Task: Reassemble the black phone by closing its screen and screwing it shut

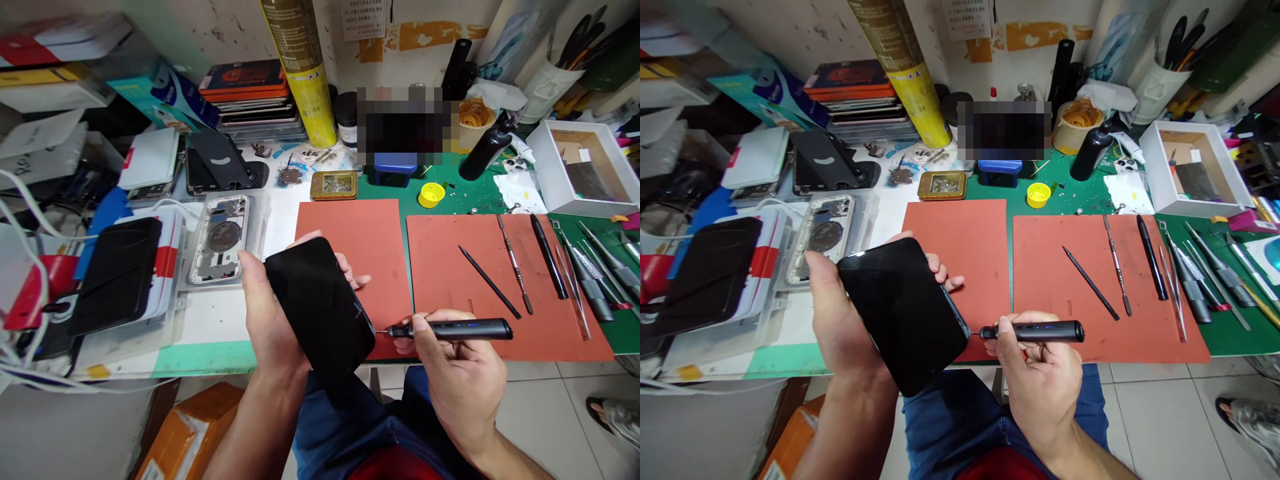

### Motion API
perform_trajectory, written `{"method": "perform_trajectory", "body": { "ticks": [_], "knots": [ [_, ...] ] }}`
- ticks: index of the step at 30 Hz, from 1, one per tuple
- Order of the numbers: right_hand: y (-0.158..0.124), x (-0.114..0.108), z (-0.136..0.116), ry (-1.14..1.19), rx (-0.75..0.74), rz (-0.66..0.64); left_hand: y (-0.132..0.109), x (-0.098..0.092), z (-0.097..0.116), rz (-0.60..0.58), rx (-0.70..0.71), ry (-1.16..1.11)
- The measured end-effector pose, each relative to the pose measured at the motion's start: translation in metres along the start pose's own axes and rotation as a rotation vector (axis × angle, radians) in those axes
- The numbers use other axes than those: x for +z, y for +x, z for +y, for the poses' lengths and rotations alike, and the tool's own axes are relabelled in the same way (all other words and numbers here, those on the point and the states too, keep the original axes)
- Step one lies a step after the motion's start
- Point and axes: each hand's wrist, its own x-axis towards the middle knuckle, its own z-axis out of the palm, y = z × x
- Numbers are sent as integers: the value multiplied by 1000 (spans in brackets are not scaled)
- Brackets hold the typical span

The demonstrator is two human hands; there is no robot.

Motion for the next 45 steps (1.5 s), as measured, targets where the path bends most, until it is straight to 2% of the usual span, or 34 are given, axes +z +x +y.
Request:
{"method": "perform_trajectory", "body": {
  "ticks": [11,45],
  "knots": [
    [-1,1,1,53,0,0,0,0,0,3,-2,-10],
    [0,0,2,15,-2,-10,-1,0,0,1,2,-11]
  ]
}}
